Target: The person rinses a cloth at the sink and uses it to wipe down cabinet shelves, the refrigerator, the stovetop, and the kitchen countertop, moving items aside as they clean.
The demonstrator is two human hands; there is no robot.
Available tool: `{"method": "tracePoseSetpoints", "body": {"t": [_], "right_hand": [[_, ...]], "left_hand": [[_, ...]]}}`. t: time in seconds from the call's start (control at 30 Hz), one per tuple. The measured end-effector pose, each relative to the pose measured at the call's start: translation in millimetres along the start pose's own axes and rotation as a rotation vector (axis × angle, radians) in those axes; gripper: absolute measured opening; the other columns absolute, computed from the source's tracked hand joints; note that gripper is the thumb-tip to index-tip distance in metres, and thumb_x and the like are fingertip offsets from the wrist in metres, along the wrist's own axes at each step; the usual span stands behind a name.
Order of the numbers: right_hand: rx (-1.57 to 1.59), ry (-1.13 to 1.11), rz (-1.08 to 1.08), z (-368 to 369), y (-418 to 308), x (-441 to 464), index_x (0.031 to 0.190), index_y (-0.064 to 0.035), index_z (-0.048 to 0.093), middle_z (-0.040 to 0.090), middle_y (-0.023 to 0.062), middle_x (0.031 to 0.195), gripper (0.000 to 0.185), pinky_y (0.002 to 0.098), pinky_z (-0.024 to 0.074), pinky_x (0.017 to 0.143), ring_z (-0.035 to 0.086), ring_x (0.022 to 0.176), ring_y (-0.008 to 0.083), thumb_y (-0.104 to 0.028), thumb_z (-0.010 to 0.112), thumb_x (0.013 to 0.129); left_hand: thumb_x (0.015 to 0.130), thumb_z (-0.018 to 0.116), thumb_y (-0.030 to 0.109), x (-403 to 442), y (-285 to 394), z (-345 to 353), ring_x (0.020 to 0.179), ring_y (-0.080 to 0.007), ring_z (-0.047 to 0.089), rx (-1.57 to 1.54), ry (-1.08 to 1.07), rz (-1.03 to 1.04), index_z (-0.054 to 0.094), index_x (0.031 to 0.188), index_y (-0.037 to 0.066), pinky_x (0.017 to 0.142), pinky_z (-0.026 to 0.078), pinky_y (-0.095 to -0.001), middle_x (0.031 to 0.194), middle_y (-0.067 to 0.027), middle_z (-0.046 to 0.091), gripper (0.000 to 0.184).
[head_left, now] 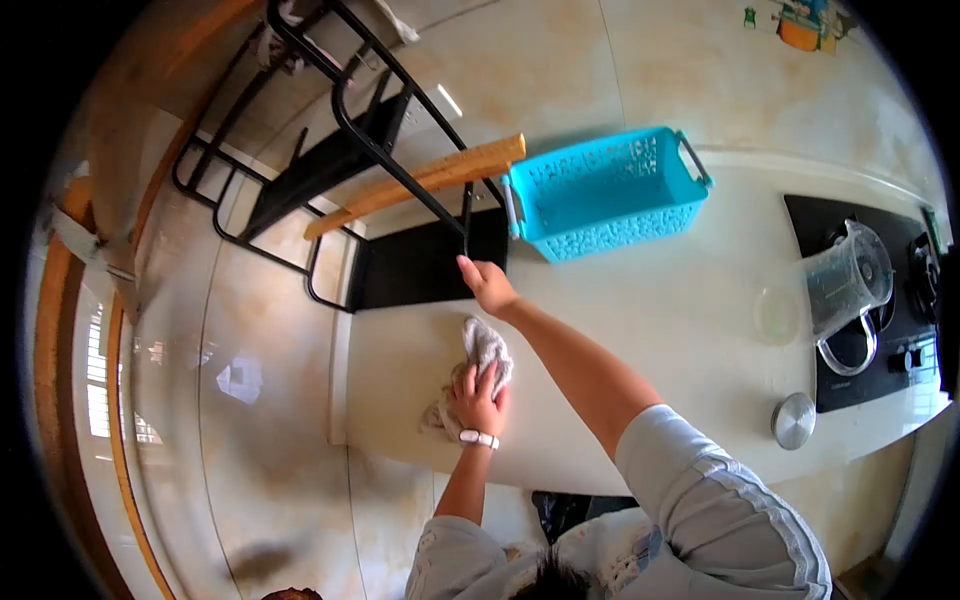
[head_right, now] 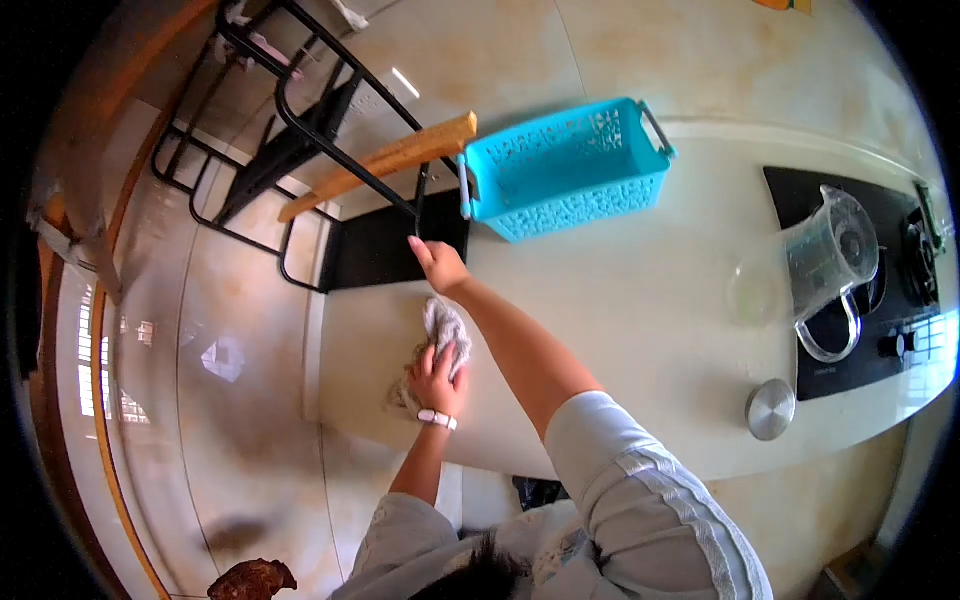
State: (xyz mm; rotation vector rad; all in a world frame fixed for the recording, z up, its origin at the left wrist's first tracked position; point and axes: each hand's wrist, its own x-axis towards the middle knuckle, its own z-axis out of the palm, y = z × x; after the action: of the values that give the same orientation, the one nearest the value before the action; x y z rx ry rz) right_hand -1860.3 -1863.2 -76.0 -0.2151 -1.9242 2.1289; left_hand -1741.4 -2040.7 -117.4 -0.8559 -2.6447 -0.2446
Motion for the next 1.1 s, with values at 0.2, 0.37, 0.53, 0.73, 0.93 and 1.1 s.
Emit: {"method": "tracePoseSetpoints", "body": {"t": [0.2, 0.37, 0.53, 0.73, 0.93, 1.1], "right_hand": [[0.011, -0.050, -0.064, -12.6, 11.4, 8.8, 0.070, 0.0028, 0.051, 0.047, 0.0136, 0.058, 0.057, 0.0384, 0.0388, 0.060, 0.044, 0.058, 0.0236, -0.048, 0.039, 0.092], [0.028, -0.138, -0.045, -20.4, 19.6, 15.5, 0.063, 0.0004, 0.045, 0.041, 0.0088, 0.055, 0.056, 0.0363, 0.0347, 0.054, 0.039, 0.056, 0.0185, -0.047, 0.039, 0.093], [-0.002, -0.082, -0.136, -16.2, 13.3, 7.4, 0.068, 0.0027, 0.048, 0.046, 0.0169, 0.059, 0.051, 0.0390, 0.0371, 0.057, 0.039, 0.057, 0.0271, -0.041, 0.040, 0.094], [-0.033, -0.071, -0.145, -18.7, 17.0, 8.6, 0.072, 0.0046, 0.052, 0.050, 0.0206, 0.063, 0.052, 0.0397, 0.0397, 0.060, 0.048, 0.060, 0.0287, -0.041, 0.038, 0.093], [0.112, -0.105, -0.112, -21.2, 6.8, 8.3, 0.083, 0.0059, 0.058, 0.060, 0.0197, 0.075, 0.058, 0.0355, 0.0445, 0.070, 0.057, 0.072, 0.0282, -0.047, 0.038, 0.092], [0.017, -0.097, -0.048, -26.5, 0.2, 4.7, 0.087, 0.0032, 0.062, 0.063, 0.0199, 0.082, 0.057, 0.0370, 0.0443, 0.075, 0.060, 0.079, 0.0300, -0.049, 0.039, 0.091]], "left_hand": [[0.072, 0.066, 0.026, 1.7, 2.5, -7.5, 0.098, -0.0317, 0.050, -0.001, 0.008, -0.005, 0.058, 0.115, 0.025, 0.082, 0.037, -0.0504, 0.111, -0.0080, 0.052, 0.044], [0.080, 0.057, 0.012, 39.5, -37.3, 9.9, 0.093, -0.0345, 0.051, -0.362, 0.331, -0.444, 0.054, 0.106, -0.003, 0.084, 0.040, -0.0440, 0.103, -0.0195, 0.052, 0.030], [0.089, 0.050, 0.020, 162.6, -115.8, -6.5, 0.092, -0.0349, 0.053, -0.294, 0.738, -0.419, 0.056, 0.113, 0.001, 0.082, 0.043, -0.0409, 0.102, -0.0211, 0.056, 0.031], [0.078, 0.055, 0.020, 206.3, -99.8, 41.8, 0.095, -0.0309, 0.056, 0.012, -0.225, -0.291, 0.063, 0.095, 0.019, 0.083, 0.044, -0.0425, 0.100, -0.0067, 0.062, 0.019], [0.078, 0.052, 0.030, 199.7, -57.2, 69.1, 0.089, -0.0287, 0.059, -0.029, -0.184, -0.015, 0.063, 0.086, 0.017, 0.073, 0.045, -0.0410, 0.096, -0.0063, 0.064, 0.019], [0.084, 0.047, 0.023, 201.5, -43.4, 54.6, 0.087, -0.0355, 0.060, -0.343, -0.270, -0.017, 0.062, 0.088, 0.004, 0.068, 0.047, -0.0411, 0.091, -0.0175, 0.064, 0.025]]}}
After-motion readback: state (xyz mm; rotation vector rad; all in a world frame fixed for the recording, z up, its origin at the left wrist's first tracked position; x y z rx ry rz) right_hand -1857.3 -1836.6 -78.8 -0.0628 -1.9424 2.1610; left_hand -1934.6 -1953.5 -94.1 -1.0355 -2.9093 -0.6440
